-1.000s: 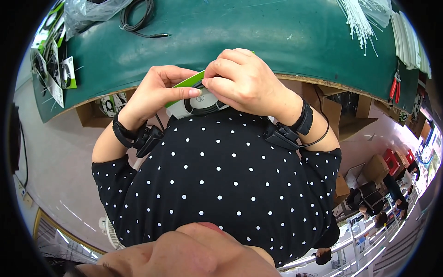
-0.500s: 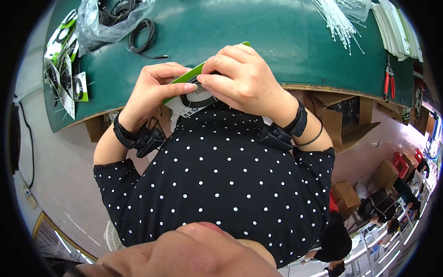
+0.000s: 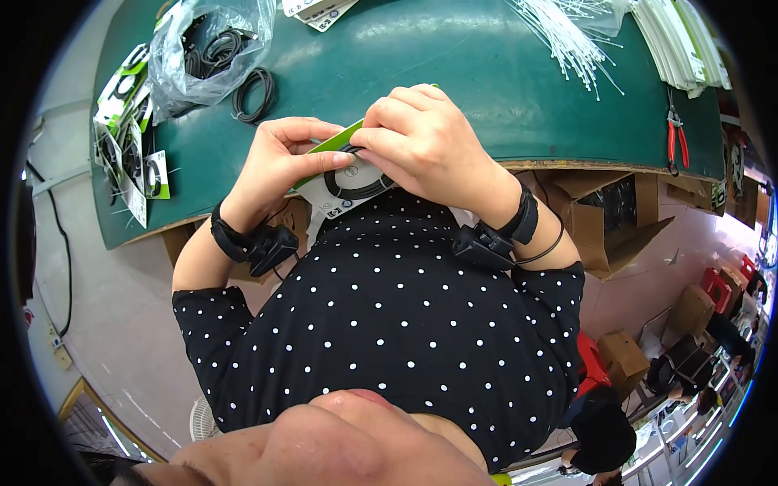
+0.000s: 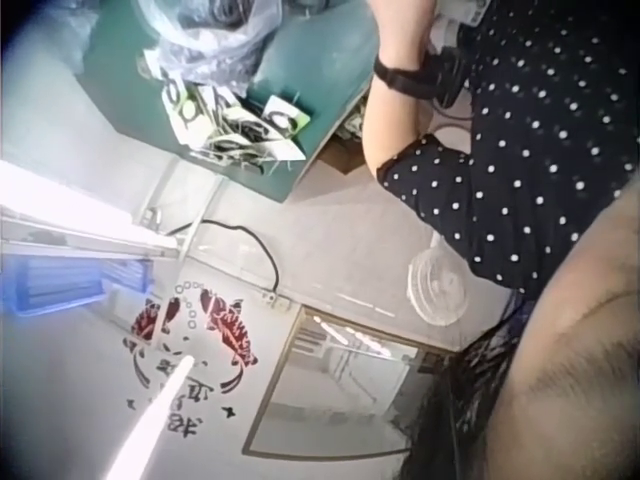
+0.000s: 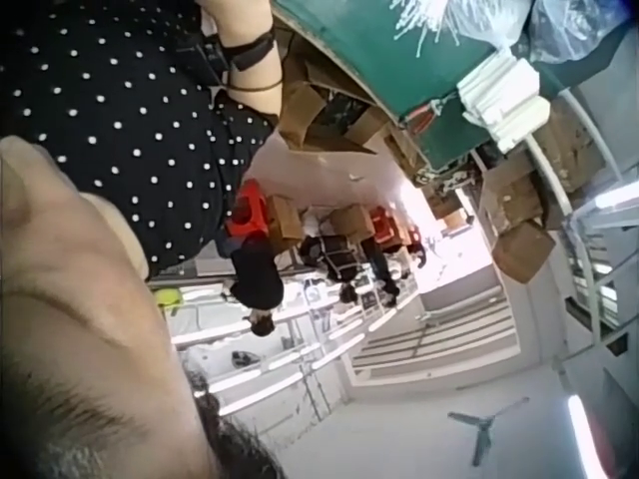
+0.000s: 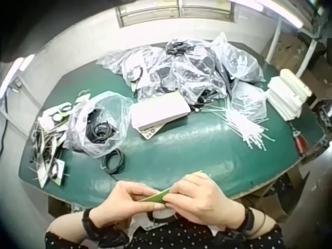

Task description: The person picks up a coiled cable and places it onto a cardboard backing, then secures it by threading two plastic ties through the backing and around the cable. After pulling the ties tight by hand, the person sets the packaged cable aside on the workbench.

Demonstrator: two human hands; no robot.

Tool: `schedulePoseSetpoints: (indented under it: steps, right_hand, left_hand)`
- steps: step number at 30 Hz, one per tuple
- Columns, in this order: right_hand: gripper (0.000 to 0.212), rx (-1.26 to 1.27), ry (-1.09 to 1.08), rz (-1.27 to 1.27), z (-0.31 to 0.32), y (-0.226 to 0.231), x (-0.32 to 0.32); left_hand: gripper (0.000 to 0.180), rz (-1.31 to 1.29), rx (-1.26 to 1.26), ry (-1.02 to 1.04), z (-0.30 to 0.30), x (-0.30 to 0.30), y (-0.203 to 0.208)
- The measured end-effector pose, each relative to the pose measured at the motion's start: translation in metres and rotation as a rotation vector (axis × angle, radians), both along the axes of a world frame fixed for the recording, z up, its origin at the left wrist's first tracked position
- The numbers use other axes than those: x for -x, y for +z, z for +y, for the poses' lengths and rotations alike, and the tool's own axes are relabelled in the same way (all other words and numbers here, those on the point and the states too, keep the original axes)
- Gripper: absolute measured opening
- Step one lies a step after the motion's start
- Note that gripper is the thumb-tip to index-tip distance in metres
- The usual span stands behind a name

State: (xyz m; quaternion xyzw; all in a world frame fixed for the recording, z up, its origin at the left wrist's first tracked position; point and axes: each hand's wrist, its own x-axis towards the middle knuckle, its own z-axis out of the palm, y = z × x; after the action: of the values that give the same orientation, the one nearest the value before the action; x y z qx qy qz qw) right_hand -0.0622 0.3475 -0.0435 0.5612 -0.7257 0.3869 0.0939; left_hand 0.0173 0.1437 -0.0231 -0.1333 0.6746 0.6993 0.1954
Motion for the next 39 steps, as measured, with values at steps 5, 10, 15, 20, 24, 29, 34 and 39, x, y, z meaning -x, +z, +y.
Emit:
schedulePoseSetpoints:
  steps: [5,10,15,20,24,29,34,39]
  right_hand:
    - [0.017,-0.04,0.001,-0.009,0.003,0.005,0.002]
    - [0.015,0.014,-0.037,0.023,0.008,0.003,-0.003]
    - [0.016,0.042,-0.062,0.074,0.007,-0.003,-0.01]
    - [0.014,-0.09,0.037,0.065,0.017,0.001,-0.011]
    - [0.012,0.021,0.067,0.005,0.029,0.014,0.02]
    - [0.015,-0.165,-0.809,0.14,0.089,-0.026,0.134]
    - [0.018,-0.461,-1.042,0.04,0.12,-0.056,0.169]
    - [0.018,-0.496,-0.995,-0.235,0.121,-0.051,0.174]
  left_hand:
    - [0.028,-0.007,0.006,-0.016,0.006,0.002,-0.004]
    - [0.023,0.074,-0.007,-0.056,0.008,0.004,-0.005]
    - [0.021,0.087,0.024,-0.076,0.004,0.0,-0.011]
    - [0.021,0.066,-0.001,-0.109,0.012,-0.002,-0.02]
    - [0.02,0.08,0.029,-0.14,0.017,-0.005,-0.024]
    - [0.021,0.154,0.071,-0.134,0.021,-0.007,-0.017]
    - [0.021,0.205,0.083,-0.104,0.02,-0.008,-0.013]
    - [0.023,0.263,0.087,-0.077,0.014,-0.012,-0.013]
